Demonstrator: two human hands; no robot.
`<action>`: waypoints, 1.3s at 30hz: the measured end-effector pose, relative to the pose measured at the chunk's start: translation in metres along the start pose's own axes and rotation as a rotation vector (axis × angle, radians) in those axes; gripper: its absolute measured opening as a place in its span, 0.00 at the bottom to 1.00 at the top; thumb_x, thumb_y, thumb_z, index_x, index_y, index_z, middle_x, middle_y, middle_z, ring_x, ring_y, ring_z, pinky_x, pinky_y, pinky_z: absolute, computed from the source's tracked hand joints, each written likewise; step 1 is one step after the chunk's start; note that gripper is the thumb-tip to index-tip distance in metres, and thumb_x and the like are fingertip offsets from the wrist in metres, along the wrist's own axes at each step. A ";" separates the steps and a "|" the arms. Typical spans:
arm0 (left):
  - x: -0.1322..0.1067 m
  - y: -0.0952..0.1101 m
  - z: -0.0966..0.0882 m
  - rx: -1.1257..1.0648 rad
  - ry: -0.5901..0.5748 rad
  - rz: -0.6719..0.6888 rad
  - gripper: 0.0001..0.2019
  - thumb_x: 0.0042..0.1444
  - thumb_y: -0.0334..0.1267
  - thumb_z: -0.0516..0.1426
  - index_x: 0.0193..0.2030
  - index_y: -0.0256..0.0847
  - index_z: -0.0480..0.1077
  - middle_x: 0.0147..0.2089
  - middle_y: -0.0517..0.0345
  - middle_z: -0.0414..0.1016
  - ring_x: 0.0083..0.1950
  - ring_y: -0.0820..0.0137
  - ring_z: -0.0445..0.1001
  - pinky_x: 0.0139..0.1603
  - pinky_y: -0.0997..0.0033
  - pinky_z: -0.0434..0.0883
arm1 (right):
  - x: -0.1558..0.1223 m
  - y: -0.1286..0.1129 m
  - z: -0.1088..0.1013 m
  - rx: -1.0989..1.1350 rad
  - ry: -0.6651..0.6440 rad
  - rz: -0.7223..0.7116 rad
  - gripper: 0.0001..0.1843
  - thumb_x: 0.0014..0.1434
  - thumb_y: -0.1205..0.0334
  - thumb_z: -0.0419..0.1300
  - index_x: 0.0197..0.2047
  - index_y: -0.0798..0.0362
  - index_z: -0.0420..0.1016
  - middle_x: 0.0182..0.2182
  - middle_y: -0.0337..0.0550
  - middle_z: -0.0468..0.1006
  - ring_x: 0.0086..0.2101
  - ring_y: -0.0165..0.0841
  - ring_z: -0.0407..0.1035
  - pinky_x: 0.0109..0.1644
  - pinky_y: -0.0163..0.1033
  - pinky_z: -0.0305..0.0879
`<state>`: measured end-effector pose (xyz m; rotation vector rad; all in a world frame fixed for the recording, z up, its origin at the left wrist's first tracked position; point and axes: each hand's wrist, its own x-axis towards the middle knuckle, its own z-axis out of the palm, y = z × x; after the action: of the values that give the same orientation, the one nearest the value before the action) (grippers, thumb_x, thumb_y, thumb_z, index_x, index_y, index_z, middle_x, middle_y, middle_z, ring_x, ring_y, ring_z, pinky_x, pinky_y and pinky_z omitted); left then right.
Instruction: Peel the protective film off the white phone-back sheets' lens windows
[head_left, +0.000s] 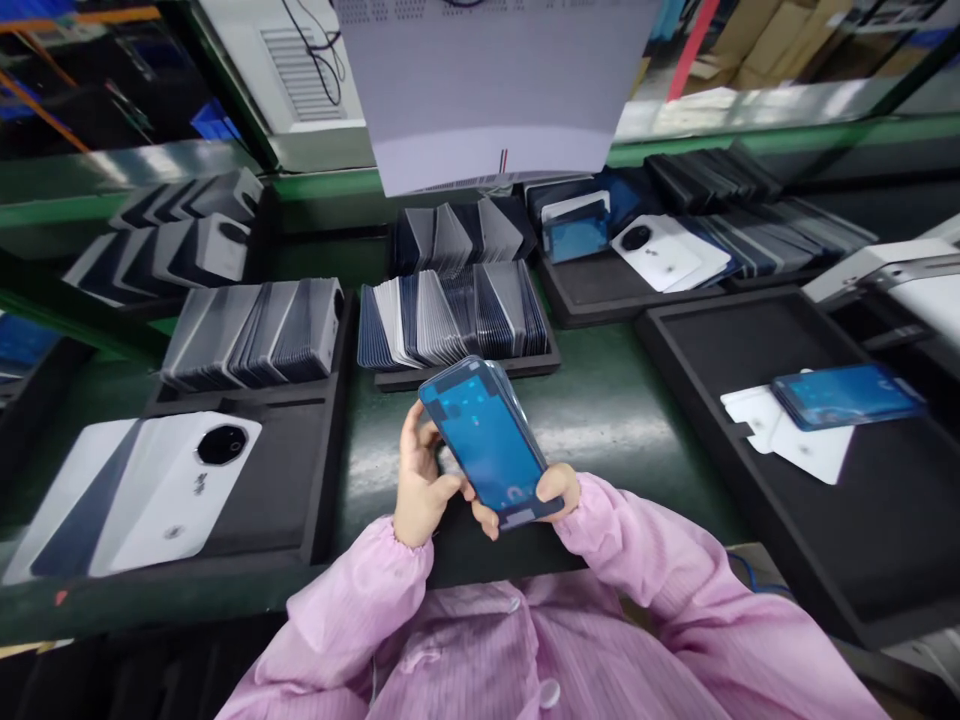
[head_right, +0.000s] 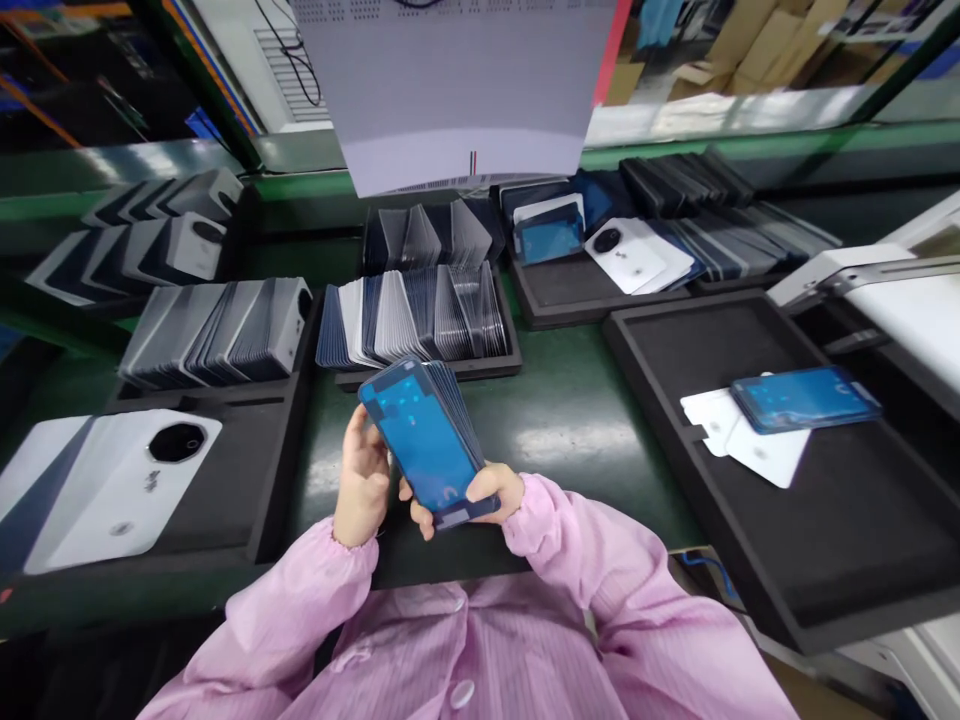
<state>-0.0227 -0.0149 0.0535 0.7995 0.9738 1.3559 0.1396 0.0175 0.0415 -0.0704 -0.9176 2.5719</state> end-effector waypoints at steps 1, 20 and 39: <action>-0.001 -0.001 0.000 -0.058 -0.056 -0.097 0.46 0.35 0.55 0.70 0.62 0.55 0.55 0.40 0.61 0.75 0.33 0.68 0.79 0.35 0.64 0.77 | 0.001 0.000 0.001 0.067 -0.043 -0.011 0.36 0.42 0.47 0.62 0.51 0.59 0.66 0.41 0.52 0.73 0.32 0.34 0.66 0.42 0.51 0.68; 0.007 0.006 0.003 -0.146 0.104 -0.300 0.25 0.42 0.34 0.68 0.51 0.38 0.73 0.40 0.52 0.82 0.43 0.60 0.80 0.49 0.59 0.74 | 0.000 -0.004 0.006 -1.231 0.944 -0.130 0.29 0.43 0.48 0.72 0.41 0.51 0.64 0.35 0.40 0.70 0.33 0.33 0.65 0.38 0.39 0.63; 0.003 -0.004 -0.014 -0.323 0.049 -0.391 0.35 0.37 0.32 0.62 0.58 0.40 0.67 0.41 0.51 0.82 0.45 0.48 0.80 0.50 0.41 0.74 | -0.007 -0.022 0.000 -0.512 1.027 -0.450 0.16 0.55 0.47 0.63 0.40 0.47 0.65 0.32 0.36 0.74 0.32 0.32 0.67 0.40 0.40 0.67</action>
<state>-0.0335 -0.0138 0.0437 0.3124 0.8651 1.1529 0.1543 0.0300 0.0550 -1.0677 -0.9546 1.4863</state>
